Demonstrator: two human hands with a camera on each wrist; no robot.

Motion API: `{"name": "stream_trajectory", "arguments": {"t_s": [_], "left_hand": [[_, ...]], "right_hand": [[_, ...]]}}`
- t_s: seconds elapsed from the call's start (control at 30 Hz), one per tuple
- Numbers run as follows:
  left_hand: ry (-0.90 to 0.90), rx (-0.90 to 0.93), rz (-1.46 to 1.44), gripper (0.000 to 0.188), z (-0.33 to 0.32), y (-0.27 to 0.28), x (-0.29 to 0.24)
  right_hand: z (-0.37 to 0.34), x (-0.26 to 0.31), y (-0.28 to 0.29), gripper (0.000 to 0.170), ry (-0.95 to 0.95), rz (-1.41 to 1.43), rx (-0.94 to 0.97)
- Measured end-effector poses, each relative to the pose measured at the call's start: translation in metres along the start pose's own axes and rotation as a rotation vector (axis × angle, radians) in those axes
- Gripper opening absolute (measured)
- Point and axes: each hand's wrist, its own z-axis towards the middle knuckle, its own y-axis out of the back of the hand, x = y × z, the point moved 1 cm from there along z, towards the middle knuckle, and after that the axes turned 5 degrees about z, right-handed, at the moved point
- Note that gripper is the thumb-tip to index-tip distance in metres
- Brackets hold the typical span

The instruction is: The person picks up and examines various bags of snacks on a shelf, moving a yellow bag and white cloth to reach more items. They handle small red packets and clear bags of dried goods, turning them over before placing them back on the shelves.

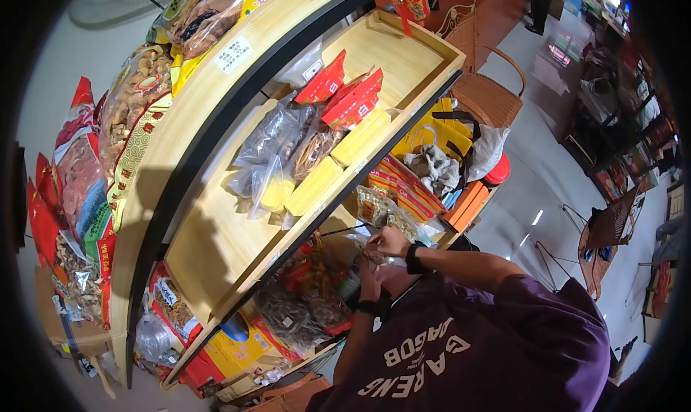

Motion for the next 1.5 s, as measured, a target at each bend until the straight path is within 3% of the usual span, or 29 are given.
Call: {"name": "stream_trajectory", "arguments": {"t_s": [0.03, 0.13, 0.27, 0.4, 0.6, 0.63, 0.67, 0.73, 0.8, 0.87, 0.9, 1.0, 1.1, 1.2, 1.27, 1.37, 1.5], "left_hand": [[-0.196, 0.034, 0.162, 0.083, 0.012, 0.006, 0.004], [-0.35, 0.059, 0.571, 0.103, 0.037, 0.01, -0.003], [-0.145, 0.097, 0.49, 0.109, 0.071, 0.01, -0.018], [0.1, 0.146, 0.332, 0.092, 0.088, 0.013, -0.019], [0.269, 0.051, 0.135, 0.069, 0.103, 0.014, -0.012], [-0.034, 0.143, 0.546, 0.067, 0.125, 0.027, 0.015], [-0.361, 0.104, 0.953, 0.064, 0.152, 0.045, 0.052], [-0.45, -0.062, 1.171, 0.067, 0.16, 0.044, 0.06], [-0.385, 0.082, 0.63, 0.075, 0.149, 0.057, 0.045], [0.117, 0.032, 0.087, 0.078, 0.121, 0.019, 0.001], [0.137, 0.021, 0.032, 0.083, 0.144, 0.028, 0.013], [0.226, -0.006, -0.045, 0.081, 0.145, 0.02, -0.001], [0.048, 0.047, 0.096, 0.079, 0.149, 0.011, -0.012], [0.242, -0.016, 0.027, 0.074, 0.158, 0.007, -0.017], [0.259, 0.001, 0.039, 0.074, 0.154, 0.009, -0.022], [0.262, 0.04, 0.085, 0.076, 0.144, 0.013, -0.03], [0.258, 0.038, 0.097, 0.082, 0.127, 0.013, -0.042]], "right_hand": [[0.013, -0.002, 0.001, 0.023, 0.039, -0.03, -0.006], [0.045, -0.004, 0.0, 0.025, -0.004, -0.021, -0.062], [0.077, -0.025, 0.002, 0.019, 0.012, -0.034, -0.115], [0.086, -0.017, 0.025, 0.022, -0.184, -0.173, -0.173], [0.083, -0.025, 0.024, 0.02, -0.136, -0.159, -0.199], [0.076, -0.018, 0.023, 0.019, -0.153, -0.167, -0.209], [0.069, -0.005, 0.026, 0.019, -0.17, -0.175, -0.221], [0.059, 0.009, 0.029, 0.019, -0.233, -0.173, -0.189], [0.054, 0.012, 0.03, 0.019, -0.296, -0.183, -0.165], [0.049, 0.007, 0.028, 0.02, -0.258, -0.142, -0.183], [0.051, -0.005, 0.022, 0.02, -0.212, -0.121, -0.19], [0.053, -0.005, 0.022, 0.019, -0.186, -0.107, -0.205], [0.055, -0.002, 0.028, 0.019, -0.238, -0.083, -0.212], [0.058, 0.002, 0.032, 0.021, -0.318, -0.085, -0.181], [0.059, 0.004, 0.03, 0.024, -0.307, -0.166, -0.151], [0.051, 0.003, 0.033, 0.032, -0.243, -0.147, -0.062], [0.039, -0.039, 0.029, 0.035, -0.009, 0.001, -0.052]]}}
